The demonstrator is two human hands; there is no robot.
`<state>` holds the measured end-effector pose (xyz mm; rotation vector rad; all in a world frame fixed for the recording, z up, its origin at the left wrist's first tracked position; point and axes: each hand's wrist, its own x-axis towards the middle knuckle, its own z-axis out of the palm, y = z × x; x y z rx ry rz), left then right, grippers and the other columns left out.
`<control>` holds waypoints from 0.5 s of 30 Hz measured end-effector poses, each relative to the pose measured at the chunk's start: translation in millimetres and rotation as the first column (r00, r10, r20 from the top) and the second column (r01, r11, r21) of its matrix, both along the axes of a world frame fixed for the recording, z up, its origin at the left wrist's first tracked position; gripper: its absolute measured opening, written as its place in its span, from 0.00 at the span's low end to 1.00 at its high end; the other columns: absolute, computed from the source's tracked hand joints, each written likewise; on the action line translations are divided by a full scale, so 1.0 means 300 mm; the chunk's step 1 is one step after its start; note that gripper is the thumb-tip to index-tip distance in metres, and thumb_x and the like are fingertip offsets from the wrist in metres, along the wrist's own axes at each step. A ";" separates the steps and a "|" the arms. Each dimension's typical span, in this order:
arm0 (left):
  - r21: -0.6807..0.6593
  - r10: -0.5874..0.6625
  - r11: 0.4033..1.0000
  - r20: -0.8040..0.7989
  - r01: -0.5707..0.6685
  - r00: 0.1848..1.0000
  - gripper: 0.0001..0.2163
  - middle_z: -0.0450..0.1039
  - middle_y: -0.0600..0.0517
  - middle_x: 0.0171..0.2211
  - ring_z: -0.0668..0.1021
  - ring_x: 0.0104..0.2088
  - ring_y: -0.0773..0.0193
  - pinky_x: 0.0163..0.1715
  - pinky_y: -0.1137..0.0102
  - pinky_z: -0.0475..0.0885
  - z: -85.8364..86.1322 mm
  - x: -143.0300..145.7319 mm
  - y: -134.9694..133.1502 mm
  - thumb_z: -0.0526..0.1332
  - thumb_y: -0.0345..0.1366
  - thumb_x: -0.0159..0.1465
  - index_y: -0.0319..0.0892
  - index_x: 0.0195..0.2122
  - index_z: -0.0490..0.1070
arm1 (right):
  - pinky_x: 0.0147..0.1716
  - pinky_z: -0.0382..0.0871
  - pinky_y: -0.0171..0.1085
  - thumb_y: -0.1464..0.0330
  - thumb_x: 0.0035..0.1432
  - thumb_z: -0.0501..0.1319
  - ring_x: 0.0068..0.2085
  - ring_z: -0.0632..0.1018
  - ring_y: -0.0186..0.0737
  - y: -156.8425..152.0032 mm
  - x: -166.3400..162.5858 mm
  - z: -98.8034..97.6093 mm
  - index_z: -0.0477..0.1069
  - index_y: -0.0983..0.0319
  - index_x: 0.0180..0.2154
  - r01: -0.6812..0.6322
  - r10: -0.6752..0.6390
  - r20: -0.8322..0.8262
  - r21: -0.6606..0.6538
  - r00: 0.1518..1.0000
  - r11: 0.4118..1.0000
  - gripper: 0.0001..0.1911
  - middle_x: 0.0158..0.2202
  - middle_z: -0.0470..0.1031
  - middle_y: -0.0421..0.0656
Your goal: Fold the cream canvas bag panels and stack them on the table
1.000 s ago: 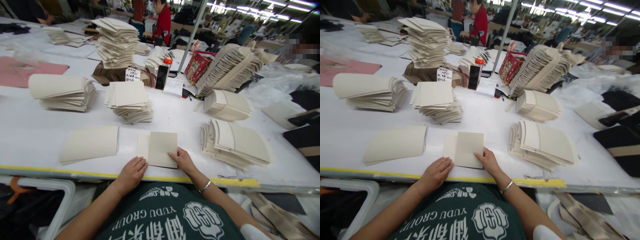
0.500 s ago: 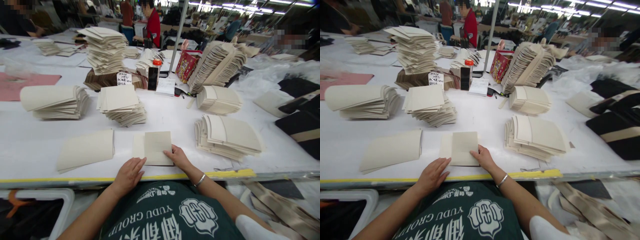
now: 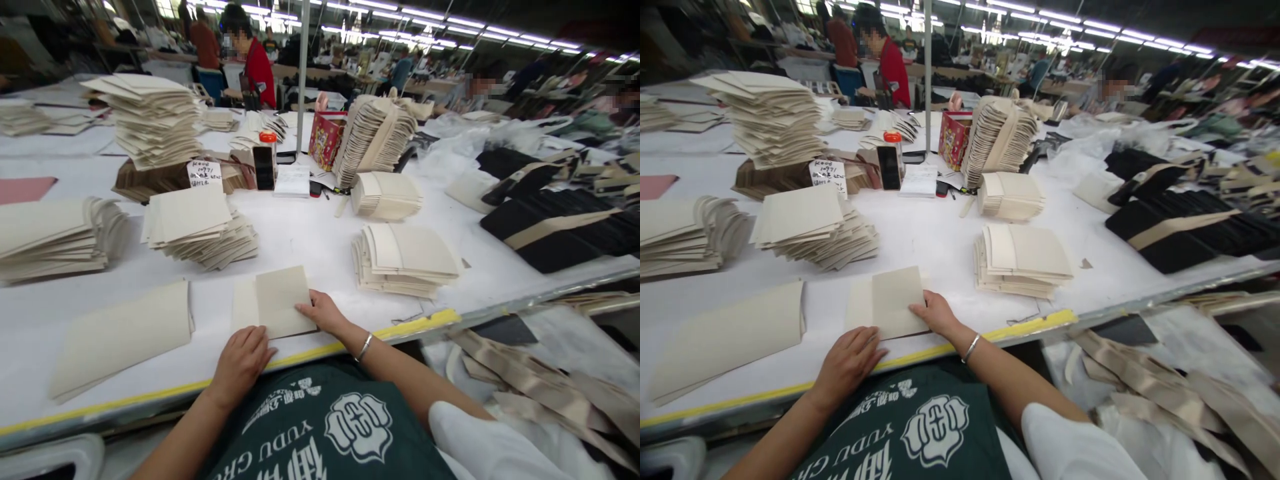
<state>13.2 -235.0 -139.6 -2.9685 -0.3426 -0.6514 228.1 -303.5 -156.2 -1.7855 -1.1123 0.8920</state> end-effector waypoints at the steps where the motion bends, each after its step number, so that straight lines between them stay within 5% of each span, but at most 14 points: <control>1: 0.001 0.007 1.000 0.001 -0.007 1.000 0.09 0.69 0.47 0.36 0.70 0.37 0.60 0.38 0.65 0.67 0.002 0.017 -0.004 0.52 0.36 0.61 0.38 0.30 0.68 | 0.36 0.66 0.36 0.64 0.49 0.56 0.36 0.73 0.40 0.000 0.000 0.001 0.68 0.62 0.37 0.004 -0.004 0.025 -0.007 1.000 1.000 0.13 0.36 0.74 0.41; 8: -0.021 0.035 0.999 -0.055 -0.036 0.998 0.10 0.67 0.50 0.28 0.67 0.30 0.63 0.32 0.67 0.65 0.012 0.065 -0.004 0.52 0.35 0.61 0.40 0.24 0.63 | 0.30 0.64 0.32 0.66 0.49 0.55 0.34 0.72 0.37 0.011 0.038 0.061 0.68 0.64 0.37 -0.127 0.129 0.010 -0.106 0.992 0.986 0.12 0.35 0.74 0.41; 15: -0.082 0.072 0.994 -0.004 -0.072 0.997 0.09 0.67 0.50 0.30 0.67 0.30 0.64 0.32 0.69 0.65 0.013 0.062 -0.011 0.52 0.35 0.62 0.40 0.25 0.63 | 0.24 0.56 0.31 0.64 0.46 0.58 0.29 0.69 0.36 0.023 0.082 0.135 0.69 0.65 0.31 -0.210 0.302 0.405 -0.255 0.863 0.944 0.11 0.29 0.72 0.43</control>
